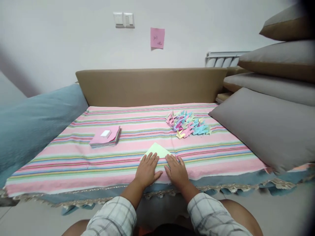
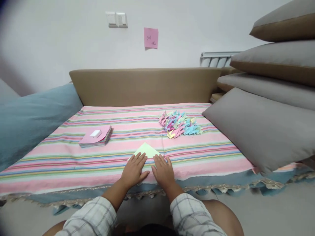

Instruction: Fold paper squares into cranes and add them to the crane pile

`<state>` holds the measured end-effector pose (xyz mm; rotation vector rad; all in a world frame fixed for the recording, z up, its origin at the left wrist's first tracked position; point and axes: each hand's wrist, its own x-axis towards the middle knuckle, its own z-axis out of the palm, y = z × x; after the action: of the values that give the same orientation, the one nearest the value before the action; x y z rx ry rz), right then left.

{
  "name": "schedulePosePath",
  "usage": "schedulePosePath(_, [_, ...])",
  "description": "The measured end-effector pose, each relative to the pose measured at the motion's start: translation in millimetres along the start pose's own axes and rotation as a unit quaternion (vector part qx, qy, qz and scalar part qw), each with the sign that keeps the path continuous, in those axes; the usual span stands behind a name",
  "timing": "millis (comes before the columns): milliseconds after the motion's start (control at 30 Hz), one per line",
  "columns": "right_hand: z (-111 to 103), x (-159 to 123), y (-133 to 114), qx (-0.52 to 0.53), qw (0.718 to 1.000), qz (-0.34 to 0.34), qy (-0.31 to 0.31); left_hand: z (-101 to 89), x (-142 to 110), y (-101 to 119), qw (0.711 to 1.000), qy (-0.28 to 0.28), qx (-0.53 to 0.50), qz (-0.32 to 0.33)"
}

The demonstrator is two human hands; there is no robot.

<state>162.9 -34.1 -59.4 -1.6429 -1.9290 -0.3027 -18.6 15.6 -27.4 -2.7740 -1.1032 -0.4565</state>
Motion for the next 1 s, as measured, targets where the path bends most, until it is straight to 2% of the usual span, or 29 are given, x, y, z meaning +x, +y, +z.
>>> schedulePosePath(233, [-1.0,-2.2,-0.1,-0.009,1.000,-0.019,0.009,-1.4,-21.4,1.5,0.997,0.026,0.024,-0.067])
schedulePosePath(500, [0.9,-4.5,1.4,-0.010,0.999,-0.026,0.027,-10.6,-56.6,-17.5,0.984,0.035,0.052,-0.169])
schedulePosePath(833, [3.9,-5.5,2.5,-0.014,1.000,-0.020,0.018,-12.1,-59.6,-20.0,0.979,0.020,0.048,-0.195])
schedulePosePath(1000, [2.5,-4.9,1.3,-0.011,1.000,-0.013,0.012,-9.9,-61.0,-19.5,0.980,0.031,0.053,-0.192])
